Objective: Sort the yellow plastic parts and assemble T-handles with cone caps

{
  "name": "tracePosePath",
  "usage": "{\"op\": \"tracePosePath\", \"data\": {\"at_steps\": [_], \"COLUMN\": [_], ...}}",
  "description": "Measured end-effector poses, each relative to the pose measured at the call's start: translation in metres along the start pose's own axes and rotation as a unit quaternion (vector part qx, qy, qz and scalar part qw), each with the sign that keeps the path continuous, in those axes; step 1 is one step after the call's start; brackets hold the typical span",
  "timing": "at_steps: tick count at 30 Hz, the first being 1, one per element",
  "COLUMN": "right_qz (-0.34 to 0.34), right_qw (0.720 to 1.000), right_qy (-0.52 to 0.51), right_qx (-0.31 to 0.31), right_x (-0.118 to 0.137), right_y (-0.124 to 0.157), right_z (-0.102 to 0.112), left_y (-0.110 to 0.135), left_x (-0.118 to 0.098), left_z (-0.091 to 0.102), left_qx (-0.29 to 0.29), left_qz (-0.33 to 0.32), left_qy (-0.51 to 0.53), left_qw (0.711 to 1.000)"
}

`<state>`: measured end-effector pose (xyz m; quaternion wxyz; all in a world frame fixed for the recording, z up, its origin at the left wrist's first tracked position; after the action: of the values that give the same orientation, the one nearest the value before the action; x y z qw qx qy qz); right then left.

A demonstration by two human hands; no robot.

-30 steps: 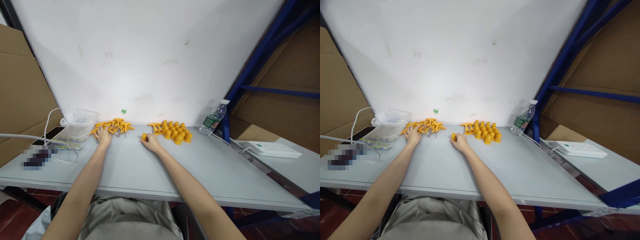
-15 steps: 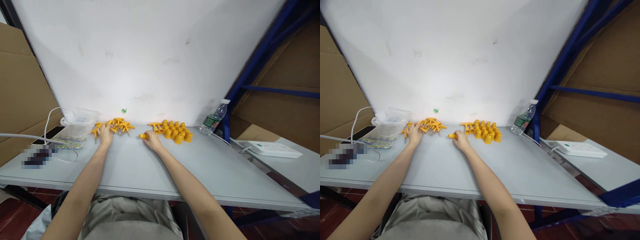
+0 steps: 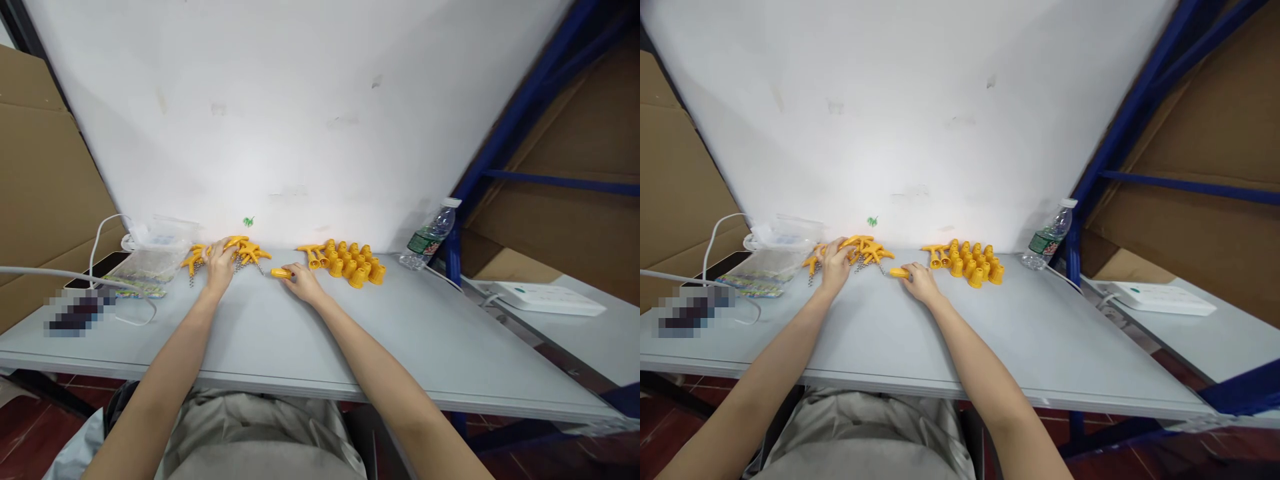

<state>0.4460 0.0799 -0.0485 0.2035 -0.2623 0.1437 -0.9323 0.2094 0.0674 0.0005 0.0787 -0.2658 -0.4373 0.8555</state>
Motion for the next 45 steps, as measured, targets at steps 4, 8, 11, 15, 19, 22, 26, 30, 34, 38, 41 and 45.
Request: {"op": "tracePosePath", "data": {"at_steps": [4,8,11,15,19,22,26,30,34,38,41,45], "right_qz": [0.004,-0.005,-0.008,-0.005,0.011,0.041,0.05,-0.013,-0.068,-0.097,-0.098,-0.089], "right_qw": [1.0,1.0,1.0,1.0,0.999,0.996,0.996,0.999,0.993,0.981,0.976,0.974], "right_qy": [0.004,0.003,-0.002,-0.007,-0.03,-0.063,-0.062,0.014,0.095,0.152,0.169,0.181], "right_qx": [-0.005,-0.002,-0.007,-0.018,-0.034,-0.048,-0.046,-0.036,0.009,0.067,0.092,0.1], "right_x": [0.001,0.003,0.003,0.0,-0.003,0.0,0.006,0.01,0.016,0.019,0.02,0.026], "right_y": [0.0,0.0,0.0,0.0,-0.001,-0.002,-0.002,0.0,0.003,0.006,0.007,0.008], "right_z": [0.001,0.001,0.002,0.001,0.0,0.001,0.005,0.014,0.021,0.022,0.021,0.02], "left_y": [0.002,0.009,0.016,0.022,0.024,0.027,0.03,0.031,0.029,0.026,0.025,0.025], "left_x": [-0.002,0.003,0.009,0.018,0.022,0.017,0.003,-0.007,-0.009,-0.001,0.009,0.016], "left_z": [-0.004,-0.021,-0.036,-0.047,-0.054,-0.063,-0.07,-0.067,-0.06,-0.057,-0.056,-0.053], "left_qx": [-0.022,-0.025,-0.013,-0.031,-0.023,0.056,0.171,0.186,0.15,0.105,0.079,0.073], "left_qz": [0.015,0.088,0.147,0.234,0.307,0.338,0.283,0.166,0.101,0.147,0.21,0.272], "left_qy": [0.031,0.102,0.168,0.289,0.405,0.448,0.452,0.382,0.293,0.271,0.268,0.263], "left_qw": [0.999,0.991,0.975,0.928,0.861,0.826,0.828,0.89,0.939,0.945,0.937,0.923]}}
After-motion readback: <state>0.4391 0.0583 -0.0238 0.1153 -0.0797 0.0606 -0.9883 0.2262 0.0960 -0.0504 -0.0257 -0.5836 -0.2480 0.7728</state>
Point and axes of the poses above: each hand's wrist, its own y-axis away from the middle knuckle, its own z-axis out of the back of the hand, x = y × z, the point moved 5 cm from there along -y, towards the middle knuckle, and after that the axes turned 2 degrees about -y, right-handed, at the moved point
